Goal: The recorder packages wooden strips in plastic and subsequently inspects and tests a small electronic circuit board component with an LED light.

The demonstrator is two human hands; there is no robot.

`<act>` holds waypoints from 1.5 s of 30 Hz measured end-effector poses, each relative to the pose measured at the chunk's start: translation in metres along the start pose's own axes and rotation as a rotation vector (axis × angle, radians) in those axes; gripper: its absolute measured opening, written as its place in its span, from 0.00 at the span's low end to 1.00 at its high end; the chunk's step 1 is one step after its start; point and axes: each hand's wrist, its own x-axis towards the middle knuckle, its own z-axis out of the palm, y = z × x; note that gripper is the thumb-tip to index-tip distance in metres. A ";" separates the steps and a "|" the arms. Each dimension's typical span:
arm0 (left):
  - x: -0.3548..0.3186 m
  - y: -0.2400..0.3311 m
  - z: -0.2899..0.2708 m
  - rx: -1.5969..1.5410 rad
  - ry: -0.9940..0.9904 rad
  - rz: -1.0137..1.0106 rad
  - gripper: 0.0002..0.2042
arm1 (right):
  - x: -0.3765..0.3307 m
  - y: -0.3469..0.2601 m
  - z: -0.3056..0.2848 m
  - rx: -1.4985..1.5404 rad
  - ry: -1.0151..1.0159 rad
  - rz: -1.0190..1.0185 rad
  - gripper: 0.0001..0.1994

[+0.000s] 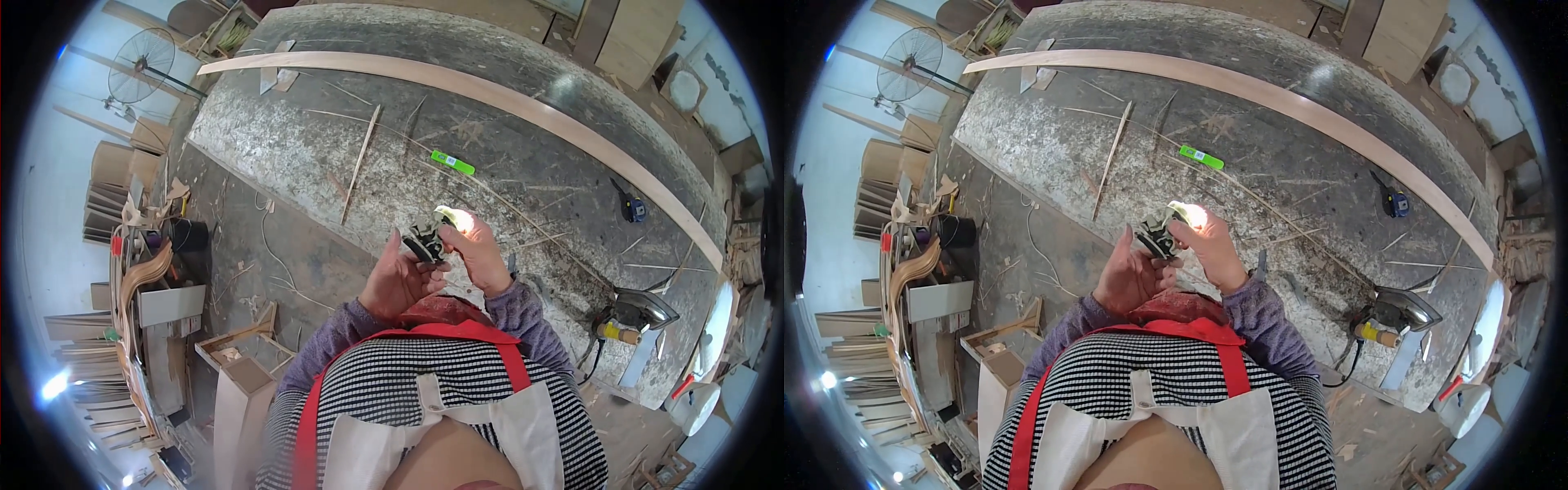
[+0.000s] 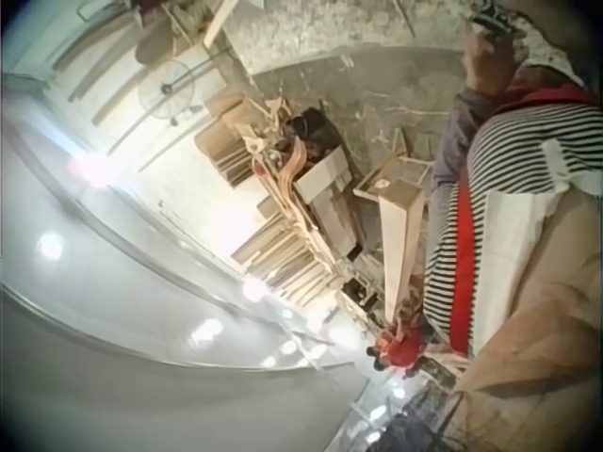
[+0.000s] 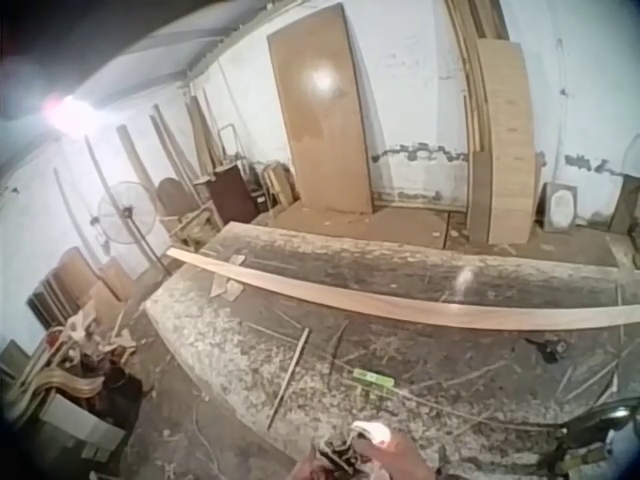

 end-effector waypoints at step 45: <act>0.001 -0.009 -0.011 -0.584 -0.250 0.072 0.24 | -0.015 -0.018 0.011 0.261 -0.067 -0.077 0.14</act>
